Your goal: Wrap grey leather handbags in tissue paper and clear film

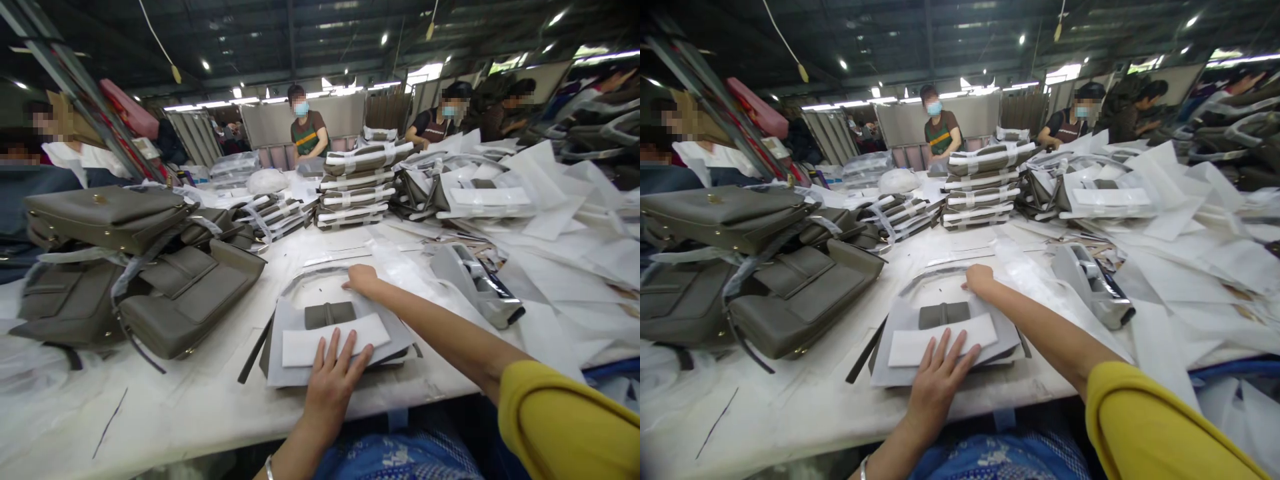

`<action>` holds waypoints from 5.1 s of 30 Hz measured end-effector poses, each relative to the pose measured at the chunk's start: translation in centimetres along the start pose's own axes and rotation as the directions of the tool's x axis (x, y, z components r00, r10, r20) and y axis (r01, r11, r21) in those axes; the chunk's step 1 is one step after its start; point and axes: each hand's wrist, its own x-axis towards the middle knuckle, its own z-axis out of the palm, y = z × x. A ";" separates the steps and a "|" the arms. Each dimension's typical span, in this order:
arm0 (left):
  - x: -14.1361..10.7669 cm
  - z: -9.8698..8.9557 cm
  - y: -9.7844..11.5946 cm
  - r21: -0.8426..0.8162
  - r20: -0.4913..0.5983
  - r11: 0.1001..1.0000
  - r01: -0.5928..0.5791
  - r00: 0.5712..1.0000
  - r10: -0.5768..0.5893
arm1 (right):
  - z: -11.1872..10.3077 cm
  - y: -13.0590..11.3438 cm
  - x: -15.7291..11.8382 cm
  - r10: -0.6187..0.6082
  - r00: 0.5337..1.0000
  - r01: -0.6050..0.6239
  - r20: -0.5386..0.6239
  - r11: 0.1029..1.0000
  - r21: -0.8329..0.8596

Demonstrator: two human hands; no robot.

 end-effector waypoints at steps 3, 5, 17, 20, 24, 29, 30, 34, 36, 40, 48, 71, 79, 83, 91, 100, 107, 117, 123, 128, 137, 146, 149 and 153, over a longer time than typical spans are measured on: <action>-0.5 -0.1 0.3 -0.009 -0.012 1.000 0.025 1.000 -0.025 | 0.1 0.0 0.5 0.068 0.996 -0.069 0.060 0.997 0.031; -0.5 -0.1 0.4 -0.020 0.004 0.999 0.032 0.999 -0.032 | 0.0 0.5 0.7 0.089 0.991 -0.096 0.104 0.994 0.061; 0.1 0.4 -1.1 -0.046 0.067 0.999 0.001 0.998 0.003 | 0.3 4.4 -0.1 -0.042 0.992 0.105 -0.122 0.811 0.575; 0.2 0.8 -1.6 -0.049 0.077 0.999 0.006 0.997 -0.002 | -0.6 5.0 -0.9 -0.084 0.968 0.228 -0.238 0.697 0.680; 0.7 1.1 -2.3 -0.037 0.125 0.999 0.012 0.992 -0.007 | -2.2 5.4 -2.6 -0.173 0.921 0.382 -0.350 0.588 0.713; 1.5 1.3 -2.9 -0.032 0.161 0.999 0.023 0.987 -0.018 | -2.1 5.4 -7.6 -0.264 0.868 0.492 -0.420 0.566 0.661; 1.7 1.4 -3.0 -0.033 0.159 0.999 0.027 0.987 -0.022 | -1.7 5.4 -8.7 -0.297 0.851 0.522 -0.434 0.580 0.626; 2.2 1.6 -3.1 -0.039 0.152 0.999 0.034 0.988 -0.028 | 1.1 5.4 -11.9 -0.450 0.726 0.674 -0.520 0.617 0.406; 2.4 1.7 -3.2 -0.044 0.151 0.998 0.037 0.988 -0.030 | 2.6 5.3 -12.9 -0.517 0.646 0.741 -0.562 0.603 0.297; 2.5 1.8 -3.2 -0.046 0.171 0.998 0.048 0.985 -0.039 | 5.0 5.5 -14.1 -0.566 0.506 0.807 -0.651 0.577 0.126; 3.6 0.6 -2.7 -0.125 0.316 0.983 0.133 0.945 -0.088 | 8.1 6.2 -14.2 -0.494 0.435 0.835 -0.753 0.533 0.133; 4.0 0.9 -1.2 -0.261 0.251 0.954 0.149 0.965 -0.082 | 2.1 5.0 -11.1 -0.489 0.589 0.741 -0.644 0.644 0.189; 3.8 1.5 -1.1 -0.308 0.213 0.931 0.196 0.968 -0.133 | 3.2 3.1 -5.6 -0.529 0.801 0.532 -0.282 0.844 -0.073; 4.0 1.3 -1.1 -0.331 0.222 0.921 0.206 0.965 -0.136 | 3.1 3.4 -5.4 -0.552 0.801 0.558 -0.232 0.829 -0.044; 4.2 1.1 -1.0 -0.352 0.247 0.904 0.243 0.956 -0.160 | 3.7 6.1 -9.7 -0.536 0.815 0.579 -0.220 0.766 0.279; 5.1 0.8 -0.6 -0.305 0.243 0.911 0.278 0.947 -0.208 | 7.1 7.7 -11.7 -0.575 0.702 0.691 -0.421 0.692 0.207; 4.8 2.4 0.2 -0.244 0.179 0.939 0.242 0.963 -0.201 | 7.9 7.7 -11.2 -0.591 0.645 0.720 -0.484 0.683 0.125; 4.3 2.9 0.3 -0.249 0.114 0.940 0.234 0.971 -0.211 | 9.4 10.5 -19.8 -0.566 0.554 0.685 -0.611 0.727 -0.053; 4.2 2.9 0.3 -0.265 0.098 0.938 0.224 0.974 -0.205 | 11.0 9.6 -19.5 -0.677 0.573 0.697 -0.463 0.699 -0.159; 4.0 3.2 0.2 -0.286 0.083 0.932 0.221 0.975 -0.206 | 10.7 8.2 -18.7 -0.694 0.528 0.679 -0.490 0.691 -0.247; 4.0 3.0 0.3 -0.287 0.081 0.930 0.227 0.974 -0.213 | 10.3 6.1 -17.9 -0.637 0.405 0.681 -0.655 0.689 -0.249; 3.8 3.3 0.5 -0.246 0.044 0.942 0.227 0.974 -0.224 | 11.6 4.7 -22.6 -0.563 0.437 0.730 -0.702 0.677 -0.088; 3.5 2.9 0.9 -0.254 0.054 0.945 0.205 0.979 -0.198 | 11.6 4.7 -24.7 -0.545 0.450 0.720 -0.707 0.690 -0.074; 2.8 2.1 2.3 -0.284 0.058 0.946 0.156 0.988 -0.145 | 11.5 4.3 -27.4 -0.507 0.485 0.697 -0.712 0.716 -0.035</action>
